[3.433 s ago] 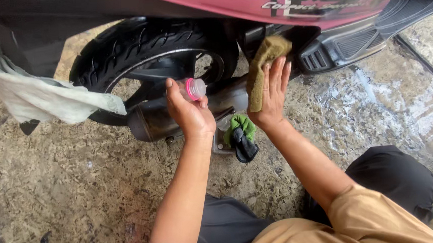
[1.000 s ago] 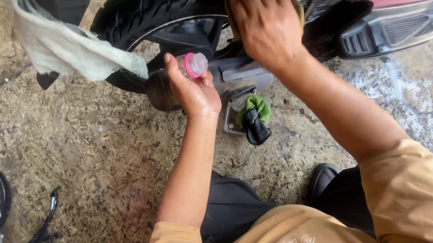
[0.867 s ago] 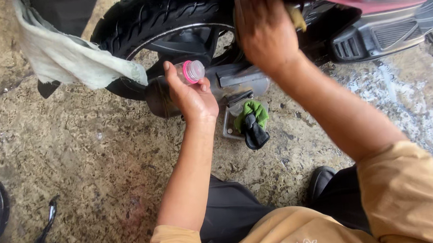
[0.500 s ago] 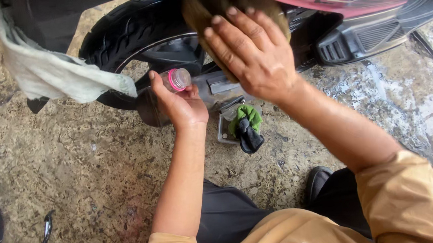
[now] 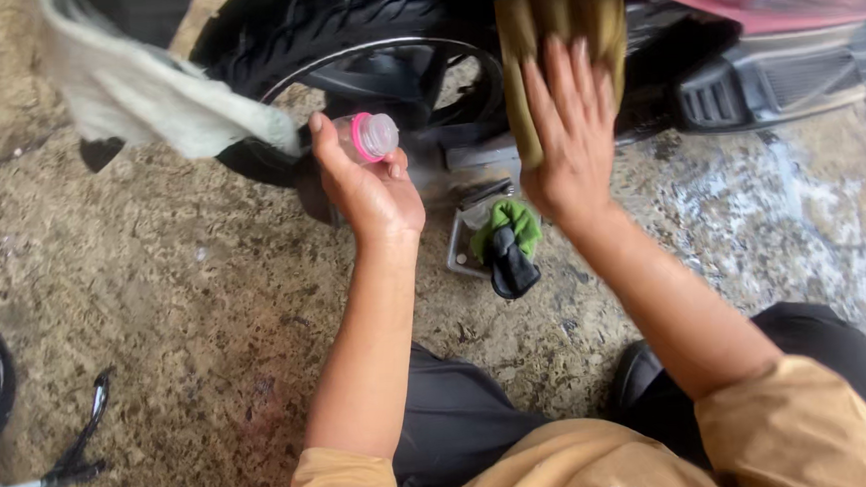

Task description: The person applies a liquid from a bottle onto a sponge and wipes the plastic side panels and the front wheel of a motorcycle.

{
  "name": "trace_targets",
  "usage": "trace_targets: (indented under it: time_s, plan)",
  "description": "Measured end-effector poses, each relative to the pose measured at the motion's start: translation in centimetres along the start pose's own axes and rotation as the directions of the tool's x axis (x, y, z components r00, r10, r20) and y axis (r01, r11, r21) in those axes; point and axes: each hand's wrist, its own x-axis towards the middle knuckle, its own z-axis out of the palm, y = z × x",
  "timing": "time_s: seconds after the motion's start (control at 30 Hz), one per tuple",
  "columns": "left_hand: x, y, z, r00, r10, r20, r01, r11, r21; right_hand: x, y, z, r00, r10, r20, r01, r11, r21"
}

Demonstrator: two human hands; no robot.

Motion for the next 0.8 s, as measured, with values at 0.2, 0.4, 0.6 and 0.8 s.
trace_targets:
  time_s: [0.2,0.4,0.6,0.8]
  plan:
    - [1.0,4.5,-3.6,0.989,0.137,0.062,-0.149,0.932,0.331,-2.1,-9.5,5.3,0.897,-0.218,0.385,0.152,0.969,0.195]
    - [1.4,7.6,-5.9,0.964,0.265,0.030,-0.264,0.932,0.248,1.9,-15.8,5.3,0.844,-0.371,0.389,0.221,0.899,0.378]
    - [3.0,8.1,-7.7,0.971,0.205,-0.122,-0.183,0.968,0.169,1.2,-12.9,5.1,0.893,-0.118,0.434,0.014,0.972,0.234]
    - [3.8,8.0,-7.3,0.966,0.173,-0.193,-0.172,0.985,0.025,4.0,-16.3,7.8,0.828,-0.392,0.401,0.255,0.900,0.353]
